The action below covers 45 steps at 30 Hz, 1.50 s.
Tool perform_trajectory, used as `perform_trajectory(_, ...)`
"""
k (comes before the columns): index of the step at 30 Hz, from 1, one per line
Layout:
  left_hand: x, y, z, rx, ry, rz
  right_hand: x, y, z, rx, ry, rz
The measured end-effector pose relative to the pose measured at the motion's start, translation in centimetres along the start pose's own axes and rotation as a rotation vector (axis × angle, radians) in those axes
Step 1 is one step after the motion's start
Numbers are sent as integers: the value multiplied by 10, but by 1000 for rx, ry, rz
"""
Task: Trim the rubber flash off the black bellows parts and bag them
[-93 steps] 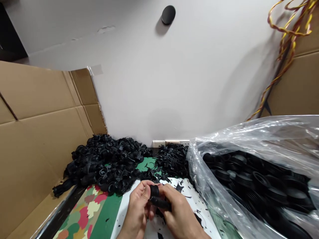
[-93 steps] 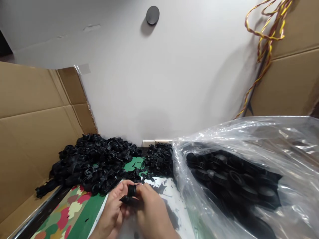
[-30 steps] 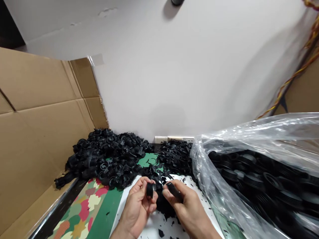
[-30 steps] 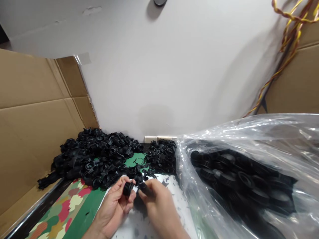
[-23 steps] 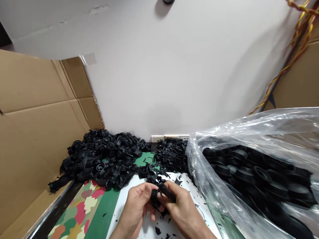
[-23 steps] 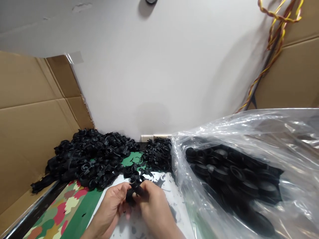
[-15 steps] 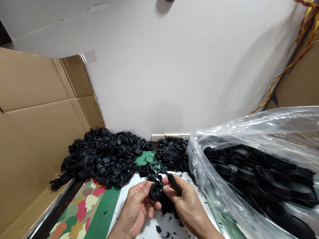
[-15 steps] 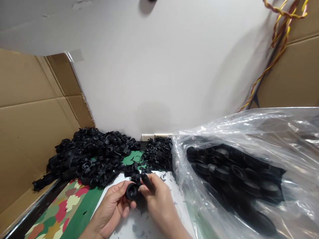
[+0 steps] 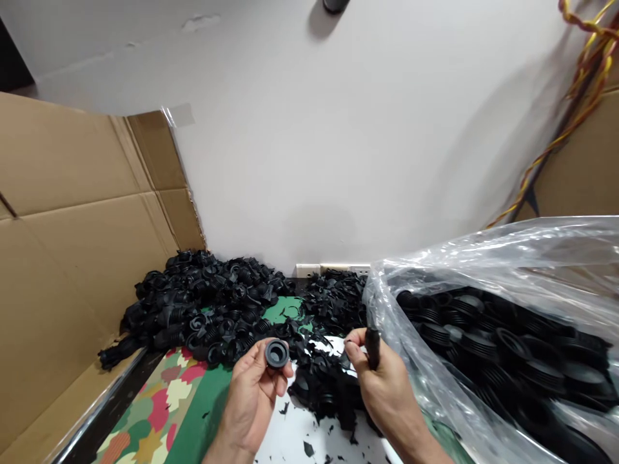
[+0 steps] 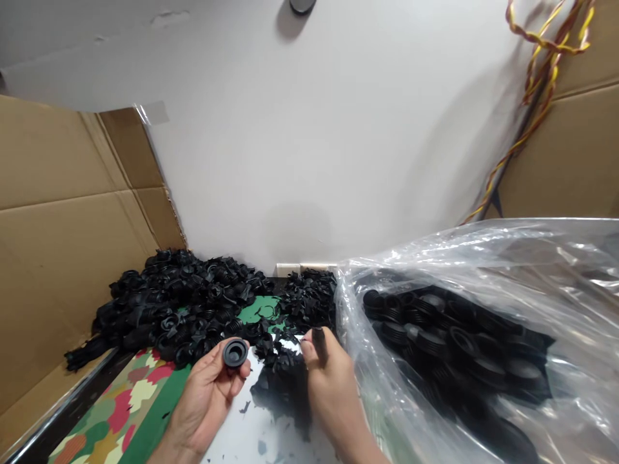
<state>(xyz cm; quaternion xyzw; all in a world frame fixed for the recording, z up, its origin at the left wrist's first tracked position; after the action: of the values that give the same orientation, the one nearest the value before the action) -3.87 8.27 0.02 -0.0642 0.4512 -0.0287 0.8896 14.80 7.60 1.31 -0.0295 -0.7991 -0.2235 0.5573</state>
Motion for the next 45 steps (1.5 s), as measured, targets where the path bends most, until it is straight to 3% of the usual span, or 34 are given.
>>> perform_trajectory(4, -4, 0, 1, -6, -31, 34, 2, -1, 5, 116, -1, -45)
perform_trajectory(9, -1, -5, 6, 84, -46, 28, 16, -9, 13, 259, 35, -132)
perform_trajectory(21, 5, -5, 6, 93, -39, -34, 7, -9, 13, 239, 75, 32)
perform_trajectory(27, 7, -7, 4, 97, -36, -46, 13, -14, 17, 318, 109, -12)
perform_trajectory(33, 13, -8, 6, -9, 15, -107, 18, -18, 23, 409, 243, 130)
perform_trajectory(37, 19, -10, 14, -1, 55, -143, 18, -23, 34, 495, 263, 210)
perform_trajectory(45, 10, -12, 13, 1, 293, -38, 20, -27, 38, 504, 331, 259)
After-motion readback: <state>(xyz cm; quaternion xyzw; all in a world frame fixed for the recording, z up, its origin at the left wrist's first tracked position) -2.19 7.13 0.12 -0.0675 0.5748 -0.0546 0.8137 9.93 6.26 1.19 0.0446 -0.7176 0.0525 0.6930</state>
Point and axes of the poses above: each hand's wrist, its own y-axis towards the middle knuckle, its own z-axis out of the palm, x = y × z, the point moved 5 cm from there along y, towards the middle knuckle, and after that the axes turned 3 degrees about -y, right-handed, at the moved point
